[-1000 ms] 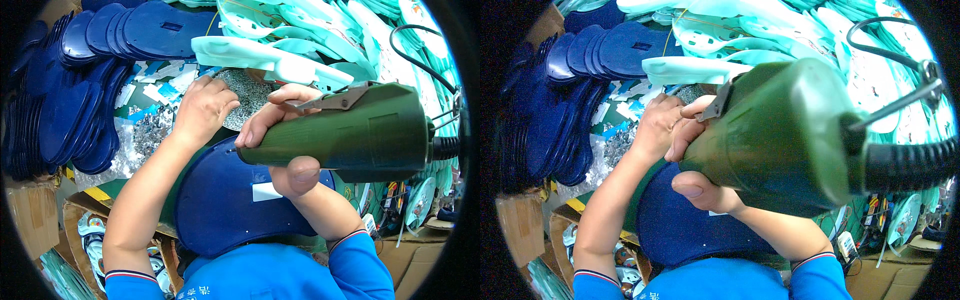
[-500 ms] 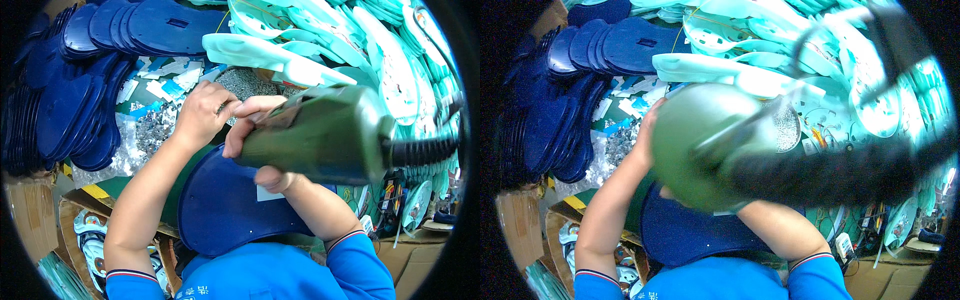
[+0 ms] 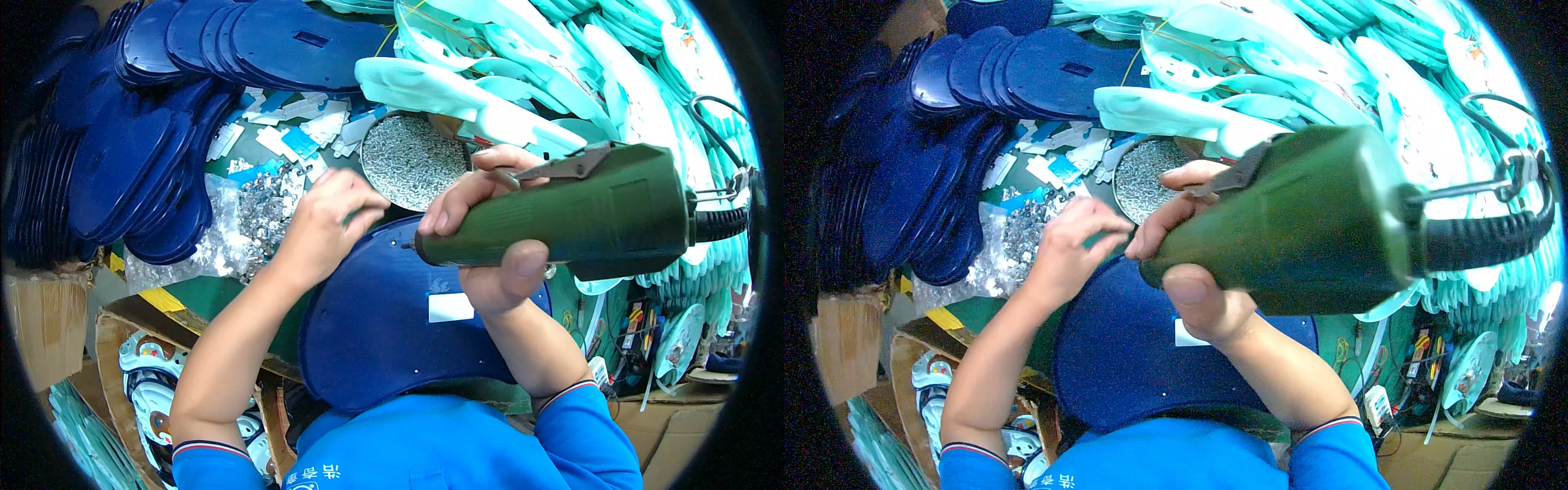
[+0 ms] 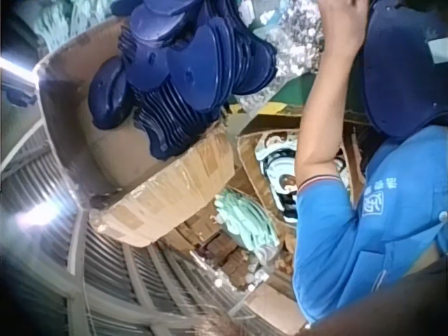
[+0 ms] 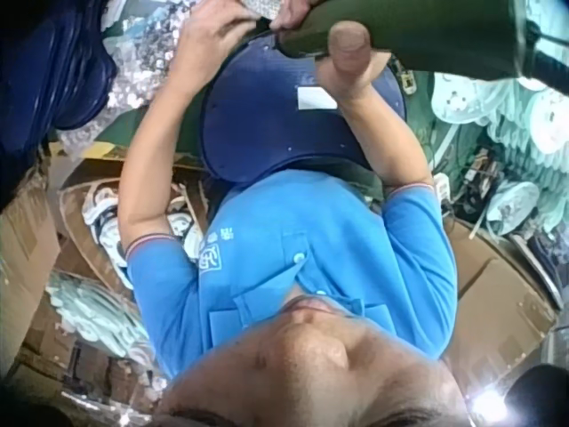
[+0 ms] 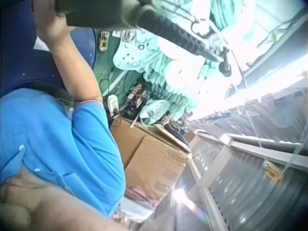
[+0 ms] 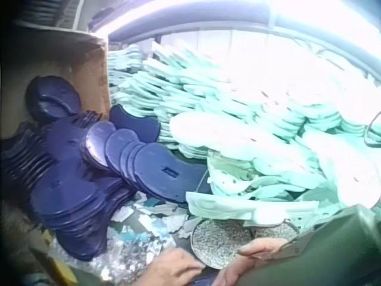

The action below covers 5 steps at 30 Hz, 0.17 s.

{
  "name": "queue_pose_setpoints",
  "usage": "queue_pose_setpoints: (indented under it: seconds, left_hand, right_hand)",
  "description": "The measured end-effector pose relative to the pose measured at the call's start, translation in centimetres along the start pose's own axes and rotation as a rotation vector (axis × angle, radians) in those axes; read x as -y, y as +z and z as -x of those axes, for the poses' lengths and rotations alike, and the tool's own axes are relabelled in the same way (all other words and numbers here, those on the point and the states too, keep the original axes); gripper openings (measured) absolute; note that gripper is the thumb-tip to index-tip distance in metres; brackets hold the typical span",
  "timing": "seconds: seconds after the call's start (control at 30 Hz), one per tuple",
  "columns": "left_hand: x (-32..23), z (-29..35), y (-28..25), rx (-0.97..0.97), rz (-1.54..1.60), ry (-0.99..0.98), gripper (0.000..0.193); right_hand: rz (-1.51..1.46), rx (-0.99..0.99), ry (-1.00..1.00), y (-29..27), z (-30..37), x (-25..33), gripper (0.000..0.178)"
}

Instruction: The person assembles blue plastic parts by attaching a white rectangular piece and securing it with screws using a green power drill. They then insert batteries into a compartment and place the assembled part into a box.

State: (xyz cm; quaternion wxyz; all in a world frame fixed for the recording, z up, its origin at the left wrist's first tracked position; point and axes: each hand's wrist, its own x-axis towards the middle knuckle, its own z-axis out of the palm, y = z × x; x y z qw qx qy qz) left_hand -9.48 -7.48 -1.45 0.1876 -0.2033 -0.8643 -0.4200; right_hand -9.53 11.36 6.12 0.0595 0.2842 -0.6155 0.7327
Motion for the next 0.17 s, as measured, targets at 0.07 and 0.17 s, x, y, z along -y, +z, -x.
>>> queue_pose_setpoints:
  seconds: [0.07, 0.17]
  left_hand:
    - [-1.7, 2.5, -1.8, 0.073, 0.045, -0.101, 0.014]
    - [-2.9, 5.5, -3.4, 0.111, 0.001, -0.140, 0.014]
  right_hand:
    - [-0.022, -0.009, 0.004, 0.4, 0.3, 0.5, 0.091]
    - [-0.083, 0.008, 0.014, 1.7, 0.8, 0.4, 0.093]
